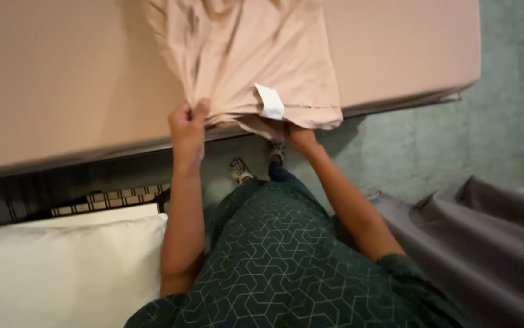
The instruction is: The person folds a beige bed sheet on a mattress. They smooth the fabric, fold it in half lengthwise, and then fold it into a compact rectangular shape.
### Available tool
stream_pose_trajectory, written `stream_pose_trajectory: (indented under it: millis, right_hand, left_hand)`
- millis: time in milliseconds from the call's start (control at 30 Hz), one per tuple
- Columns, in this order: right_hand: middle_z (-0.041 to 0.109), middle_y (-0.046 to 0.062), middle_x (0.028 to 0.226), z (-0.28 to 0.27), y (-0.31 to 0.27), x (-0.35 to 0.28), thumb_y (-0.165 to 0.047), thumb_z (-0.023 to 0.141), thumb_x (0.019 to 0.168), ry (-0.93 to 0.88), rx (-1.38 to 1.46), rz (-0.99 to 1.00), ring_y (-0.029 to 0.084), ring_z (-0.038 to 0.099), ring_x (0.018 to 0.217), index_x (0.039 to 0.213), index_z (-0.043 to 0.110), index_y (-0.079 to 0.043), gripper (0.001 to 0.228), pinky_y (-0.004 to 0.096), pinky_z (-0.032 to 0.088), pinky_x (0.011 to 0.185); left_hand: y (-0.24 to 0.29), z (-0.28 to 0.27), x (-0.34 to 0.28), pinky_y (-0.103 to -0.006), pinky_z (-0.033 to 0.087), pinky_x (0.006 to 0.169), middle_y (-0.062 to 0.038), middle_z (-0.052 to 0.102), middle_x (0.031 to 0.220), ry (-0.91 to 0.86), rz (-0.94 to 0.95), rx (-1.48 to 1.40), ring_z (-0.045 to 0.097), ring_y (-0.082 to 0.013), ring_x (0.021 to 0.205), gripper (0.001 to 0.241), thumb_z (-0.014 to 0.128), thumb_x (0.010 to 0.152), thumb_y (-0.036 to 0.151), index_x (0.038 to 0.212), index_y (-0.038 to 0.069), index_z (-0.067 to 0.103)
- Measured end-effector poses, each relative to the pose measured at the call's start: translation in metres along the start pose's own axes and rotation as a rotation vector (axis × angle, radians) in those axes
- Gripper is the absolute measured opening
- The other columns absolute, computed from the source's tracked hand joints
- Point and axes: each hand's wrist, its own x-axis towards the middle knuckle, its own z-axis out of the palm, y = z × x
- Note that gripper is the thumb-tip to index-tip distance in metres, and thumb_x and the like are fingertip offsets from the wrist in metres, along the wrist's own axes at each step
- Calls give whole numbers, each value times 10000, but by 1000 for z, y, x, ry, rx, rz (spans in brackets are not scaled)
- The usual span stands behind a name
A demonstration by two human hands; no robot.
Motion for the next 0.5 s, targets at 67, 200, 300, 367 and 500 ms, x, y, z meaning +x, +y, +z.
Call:
stream_pose_trajectory:
  millis: [67, 200, 300, 367, 500]
  right_hand:
    - [570, 216, 548, -54, -43, 18, -187, 746, 830, 439, -109, -222, 481, 634, 565, 731, 686, -73, 163, 517, 455, 469]
    - [590, 186, 539, -41, -25, 17, -178, 630, 842, 432, -103, -47, 488, 607, 524, 710, 655, -50, 186, 576, 435, 460]
    - [610, 175, 600, -44, -7, 23, -250, 598, 842, 340, -156, 46, 471, 620, 562, 760, 663, -65, 213, 562, 422, 479]
    - [639, 157, 690, -56, 12, 33, -359, 550, 841, 207, -231, 180, 447, 639, 620, 834, 675, -87, 299, 542, 404, 507]
    - [667, 139, 780, -76, 45, 44, -467, 502, 841, 79, -308, 305, 422, 658, 677, 909, 688, -110, 408, 521, 385, 534]
  left_hand:
    - [9, -7, 7, -223, 404, 629, 58, 573, 735, -14, 68, -68, 484, -63, 673, 195, 777, 947, 275, 896, 94, 728]
    - [4, -17, 21, -422, 664, 543, -152, 659, 785, -64, -20, -377, 748, -260, 653, 227, 716, 993, 162, 1019, -56, 659]
    - [5, -20, 17, -408, 672, 548, -129, 670, 775, -53, -52, -371, 756, -241, 654, 200, 699, 1000, 144, 985, -51, 655]
    - [21, -17, 15, -377, 654, 557, -72, 639, 758, -27, -12, -334, 717, -171, 634, 197, 722, 991, 155, 967, -31, 662]
    - [4, -23, 23, -408, 691, 548, -125, 654, 759, -21, -36, -391, 750, -244, 639, 224, 715, 1001, 155, 975, -54, 638]
